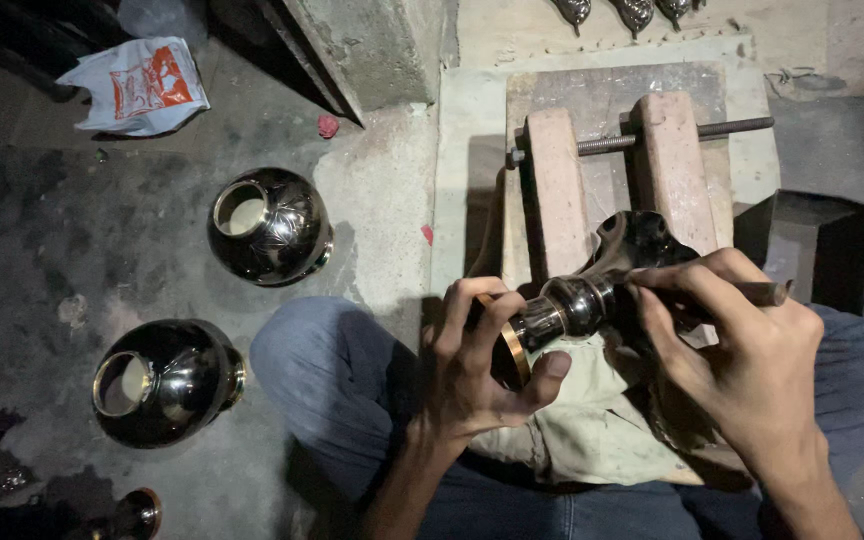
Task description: The person sits on the floor and uses a small handheld tool to polish the surface of a dark metal vessel with a brass rim. They rotate the object to work on different sections, including the neck and body, while other similar vessels rest nearby.
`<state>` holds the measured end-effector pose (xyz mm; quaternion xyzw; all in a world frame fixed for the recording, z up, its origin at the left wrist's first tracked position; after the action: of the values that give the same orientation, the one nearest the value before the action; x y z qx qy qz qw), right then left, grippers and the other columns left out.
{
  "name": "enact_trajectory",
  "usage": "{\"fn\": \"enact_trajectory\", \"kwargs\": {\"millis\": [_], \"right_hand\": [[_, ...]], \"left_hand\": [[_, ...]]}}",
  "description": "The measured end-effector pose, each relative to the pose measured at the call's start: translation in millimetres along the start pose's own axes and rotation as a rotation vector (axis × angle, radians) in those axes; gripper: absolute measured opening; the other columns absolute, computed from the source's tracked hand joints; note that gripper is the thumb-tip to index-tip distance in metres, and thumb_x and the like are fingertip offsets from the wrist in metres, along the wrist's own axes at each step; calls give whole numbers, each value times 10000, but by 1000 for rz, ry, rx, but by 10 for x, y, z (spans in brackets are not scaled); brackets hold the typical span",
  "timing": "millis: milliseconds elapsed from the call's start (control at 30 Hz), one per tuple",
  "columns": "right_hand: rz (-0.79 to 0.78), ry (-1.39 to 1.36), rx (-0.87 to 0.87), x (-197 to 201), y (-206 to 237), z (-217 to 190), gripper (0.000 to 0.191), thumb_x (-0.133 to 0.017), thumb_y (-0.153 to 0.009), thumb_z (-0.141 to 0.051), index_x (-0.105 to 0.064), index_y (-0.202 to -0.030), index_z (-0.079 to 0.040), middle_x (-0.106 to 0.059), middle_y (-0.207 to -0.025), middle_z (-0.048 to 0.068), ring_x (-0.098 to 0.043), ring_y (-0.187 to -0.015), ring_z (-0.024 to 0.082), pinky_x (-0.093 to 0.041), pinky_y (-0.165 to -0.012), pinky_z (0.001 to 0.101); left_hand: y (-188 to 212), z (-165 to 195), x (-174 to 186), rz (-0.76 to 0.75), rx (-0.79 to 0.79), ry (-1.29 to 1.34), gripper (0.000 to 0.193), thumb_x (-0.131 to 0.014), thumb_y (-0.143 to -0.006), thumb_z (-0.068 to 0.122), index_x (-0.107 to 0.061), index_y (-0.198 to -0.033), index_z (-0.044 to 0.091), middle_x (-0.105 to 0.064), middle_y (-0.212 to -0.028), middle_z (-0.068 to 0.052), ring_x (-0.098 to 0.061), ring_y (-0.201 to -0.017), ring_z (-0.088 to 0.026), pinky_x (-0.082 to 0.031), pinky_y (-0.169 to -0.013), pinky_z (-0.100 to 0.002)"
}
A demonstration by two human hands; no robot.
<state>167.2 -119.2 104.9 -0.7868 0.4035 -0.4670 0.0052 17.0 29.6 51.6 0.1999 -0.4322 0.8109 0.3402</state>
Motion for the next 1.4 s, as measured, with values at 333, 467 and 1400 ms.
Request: {"fn": "enact_trajectory", "kwargs": {"millis": [333,467,1400], "right_hand": [[42,15,21,40,61,-45,192,-797,-866,-51,-767,-1054,-66,-643,-817,53,-636,-606,124,-456,-495,254],[84,2,20,49,61,-84,173,-796,-845,-28,-756,-1014,-40,-657,-827,73,-634,-611,149,-453,-523,286],[-32,-5,79,74,-93,-96,173,-772,-875,-70,-751,-1047,-63,-672,-894,69,-633,-572,147,-461,-509,287]], "left_hand": [[-7,34,-24,60,74,-1,420,-605,-940,482,-602,-1046,76,-581,-1022,-112,-627,-731,-182,-496,-514,-335],[-34,55,-12,71,138,38,418,-575,-964,480,-587,-1050,71,-569,-988,-100,-618,-737,-186,-494,-547,-353],[142,-20,-104,132,-223,-146,328,-741,-899,359,-567,-1109,177,-546,-1125,-66,-585,-1017,-233,-460,-760,-443]]}}
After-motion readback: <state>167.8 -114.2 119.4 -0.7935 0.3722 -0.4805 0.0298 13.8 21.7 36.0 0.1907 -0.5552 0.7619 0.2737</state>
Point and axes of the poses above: each hand's wrist, its own y-axis away from the middle knuckle, its own x-axis out of the back of the hand, z = x × y, the point moved 4 cm from there along -y, towards the middle knuckle
